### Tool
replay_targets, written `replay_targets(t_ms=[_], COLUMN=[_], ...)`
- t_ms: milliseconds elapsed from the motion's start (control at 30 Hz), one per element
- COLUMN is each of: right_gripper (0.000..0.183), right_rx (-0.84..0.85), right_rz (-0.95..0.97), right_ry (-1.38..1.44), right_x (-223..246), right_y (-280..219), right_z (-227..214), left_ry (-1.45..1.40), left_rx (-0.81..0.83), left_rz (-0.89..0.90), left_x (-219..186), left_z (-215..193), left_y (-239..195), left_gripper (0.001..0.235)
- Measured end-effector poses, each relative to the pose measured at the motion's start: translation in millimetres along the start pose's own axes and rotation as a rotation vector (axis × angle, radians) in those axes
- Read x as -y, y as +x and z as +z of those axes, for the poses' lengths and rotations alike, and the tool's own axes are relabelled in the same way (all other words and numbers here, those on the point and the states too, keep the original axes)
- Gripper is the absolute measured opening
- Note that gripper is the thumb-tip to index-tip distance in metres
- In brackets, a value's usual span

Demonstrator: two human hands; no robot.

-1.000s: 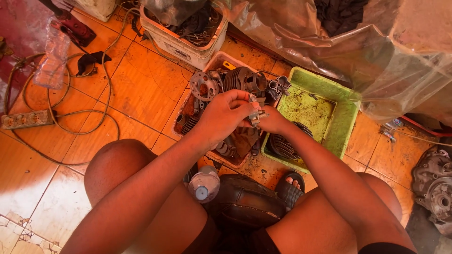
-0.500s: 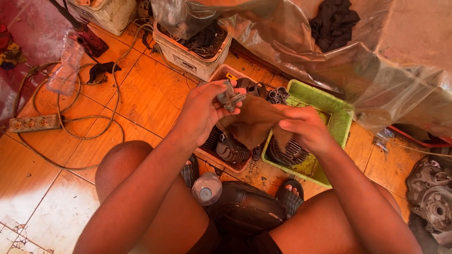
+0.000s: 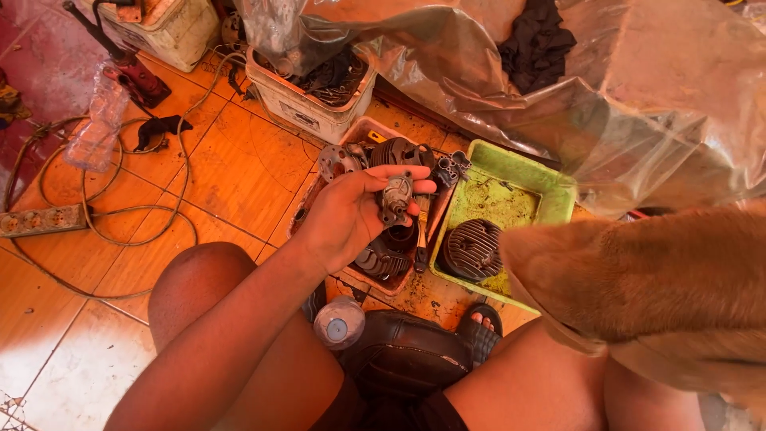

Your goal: Cleaning a motorcycle engine component using a brush and pliers in a workshop environment.

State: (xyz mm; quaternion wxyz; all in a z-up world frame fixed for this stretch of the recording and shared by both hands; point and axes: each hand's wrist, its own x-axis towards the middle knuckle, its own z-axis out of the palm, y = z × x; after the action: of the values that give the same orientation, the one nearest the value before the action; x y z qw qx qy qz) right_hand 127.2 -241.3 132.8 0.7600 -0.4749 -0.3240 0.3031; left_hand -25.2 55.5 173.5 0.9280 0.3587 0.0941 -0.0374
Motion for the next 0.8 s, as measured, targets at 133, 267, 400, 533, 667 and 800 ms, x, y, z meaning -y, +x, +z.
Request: replay_targets(t_ms=[133, 267, 400, 533, 667, 800], right_gripper=[0.047, 0.054, 0.06, 0.066, 0.067, 0.037], right_rx=[-0.067, -0.123, -0.178, -0.223, -0.284, 0.05], right_rz=[0.162, 0.34, 0.507, 0.614, 0.365, 0.556], right_ry=[0.203, 0.409, 0.61, 0.766, -0.096, -1.089], right_x=[-49.1, -99.9, -140.2, -159.7, -176.9, -226.6], right_y=[12.7, 29.3, 43.8, 69.2, 90.0, 86.9], right_z=[-22.0, -36.5, -42.9, -13.0, 33.1, -1.6], left_ry=[0.001, -0.011, -0.066, -0.056, -0.04, -0.006], left_rx=[-0.1, -0.29, -0.375, -0.41, -0.418, -0.459], left_rz=[-0.047, -0.051, 0.009, -0.007, -0.025, -0.039], left_x=[12.0, 18.2, 19.7, 20.6, 28.5, 30.7], left_z=[-10.3, -22.8, -31.1, -22.7, -27.8, -35.4], left_y=[5.2, 12.2, 19.6, 24.2, 26.3, 34.9], left_gripper=[0.05, 0.045, 0.045, 0.046, 0.046, 0.046])
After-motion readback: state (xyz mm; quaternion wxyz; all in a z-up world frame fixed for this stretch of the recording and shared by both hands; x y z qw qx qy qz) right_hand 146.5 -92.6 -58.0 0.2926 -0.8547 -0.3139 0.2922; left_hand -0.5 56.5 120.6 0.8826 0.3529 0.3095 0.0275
